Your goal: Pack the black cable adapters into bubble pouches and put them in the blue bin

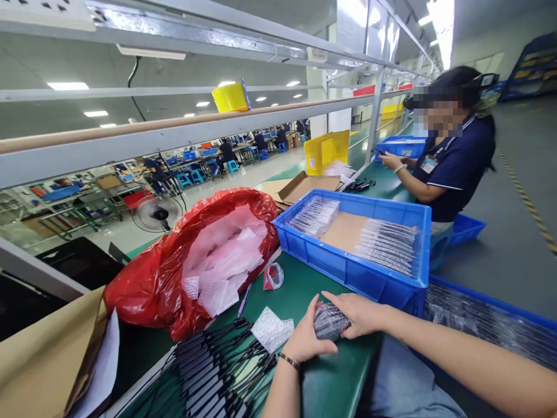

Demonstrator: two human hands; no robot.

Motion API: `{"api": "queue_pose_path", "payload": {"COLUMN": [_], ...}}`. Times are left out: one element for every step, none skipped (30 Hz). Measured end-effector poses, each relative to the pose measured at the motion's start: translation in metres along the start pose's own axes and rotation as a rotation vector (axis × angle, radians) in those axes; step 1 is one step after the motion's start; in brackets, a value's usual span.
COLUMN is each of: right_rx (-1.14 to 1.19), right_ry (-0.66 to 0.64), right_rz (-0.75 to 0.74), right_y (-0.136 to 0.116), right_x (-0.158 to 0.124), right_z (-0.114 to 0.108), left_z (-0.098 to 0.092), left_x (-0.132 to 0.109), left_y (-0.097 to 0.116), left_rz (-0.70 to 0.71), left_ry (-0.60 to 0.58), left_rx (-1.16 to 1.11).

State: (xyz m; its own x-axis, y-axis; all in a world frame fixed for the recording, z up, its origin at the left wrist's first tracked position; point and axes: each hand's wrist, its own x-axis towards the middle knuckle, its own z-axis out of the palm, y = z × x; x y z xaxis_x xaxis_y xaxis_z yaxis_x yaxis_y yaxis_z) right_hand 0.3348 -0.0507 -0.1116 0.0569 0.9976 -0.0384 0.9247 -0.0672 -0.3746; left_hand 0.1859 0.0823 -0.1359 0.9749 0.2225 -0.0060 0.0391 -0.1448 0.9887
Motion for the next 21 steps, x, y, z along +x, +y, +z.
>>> {"api": "queue_pose_path", "payload": {"right_rx": [0.011,0.02,0.024,0.023,0.016,0.005,-0.009,-0.024,-0.04,-0.055,-0.069,-0.08,-0.09,-0.097,-0.104,-0.11,-0.112,-0.108,-0.093,-0.067,-0.025], "right_ry": [0.002,0.006,0.007,0.004,-0.001,-0.012,-0.026,-0.044,-0.06,-0.07,-0.074,-0.073,-0.068,-0.058,-0.048,-0.038,-0.026,-0.011,0.005,0.029,0.057], "right_rz": [0.001,0.001,0.003,0.005,0.008,0.013,0.019,0.026,0.031,0.035,0.036,0.032,0.024,0.01,-0.006,-0.022,-0.039,-0.054,-0.068,-0.076,-0.08], "right_y": [-0.001,-0.002,-0.003,-0.004,-0.006,-0.008,-0.009,-0.01,-0.011,-0.011,-0.012,-0.012,-0.012,-0.011,-0.011,-0.01,-0.009,-0.008,-0.007,-0.006,-0.005], "right_x": [0.0,-0.001,-0.001,-0.002,-0.003,-0.004,-0.005,-0.006,-0.008,-0.009,-0.01,-0.011,-0.013,-0.014,-0.016,-0.018,-0.02,-0.023,-0.028,-0.033,-0.04], "right_z": [-0.001,-0.003,-0.004,-0.005,-0.006,-0.006,-0.007,-0.007,-0.007,-0.007,-0.007,-0.006,-0.005,-0.005,-0.004,-0.002,-0.001,0.0,0.0,0.0,-0.002], "left_z": [0.001,0.003,0.006,0.009,0.012,0.015,0.018,0.019,0.02,0.021,0.021,0.022,0.023,0.025,0.027,0.03,0.033,0.036,0.038,0.039,0.037], "left_x": [-0.006,-0.011,-0.014,-0.016,-0.017,-0.016,-0.015,-0.014,-0.013,-0.013,-0.013,-0.013,-0.014,-0.015,-0.016,-0.018,-0.021,-0.024,-0.027,-0.03,-0.033], "left_y": [0.0,0.0,-0.001,-0.002,-0.002,-0.003,-0.002,-0.002,-0.001,0.0,0.001,0.001,0.001,0.001,0.001,0.001,0.002,0.004,0.007,0.013,0.02], "left_rz": [0.022,0.032,0.035,0.031,0.025,0.022,0.021,0.021,0.021,0.021,0.021,0.021,0.018,0.012,0.002,-0.009,-0.017,-0.022,-0.019,-0.008,0.007], "left_ry": [0.003,0.029,0.07,0.11,0.141,0.158,0.162,0.158,0.151,0.148,0.145,0.146,0.149,0.155,0.161,0.168,0.173,0.17,0.159,0.14,0.112], "left_rx": [0.088,0.169,0.239,0.293,0.332,0.358,0.375,0.385,0.39,0.395,0.4,0.405,0.412,0.421,0.433,0.444,0.454,0.462,0.465,0.463,0.46]}}
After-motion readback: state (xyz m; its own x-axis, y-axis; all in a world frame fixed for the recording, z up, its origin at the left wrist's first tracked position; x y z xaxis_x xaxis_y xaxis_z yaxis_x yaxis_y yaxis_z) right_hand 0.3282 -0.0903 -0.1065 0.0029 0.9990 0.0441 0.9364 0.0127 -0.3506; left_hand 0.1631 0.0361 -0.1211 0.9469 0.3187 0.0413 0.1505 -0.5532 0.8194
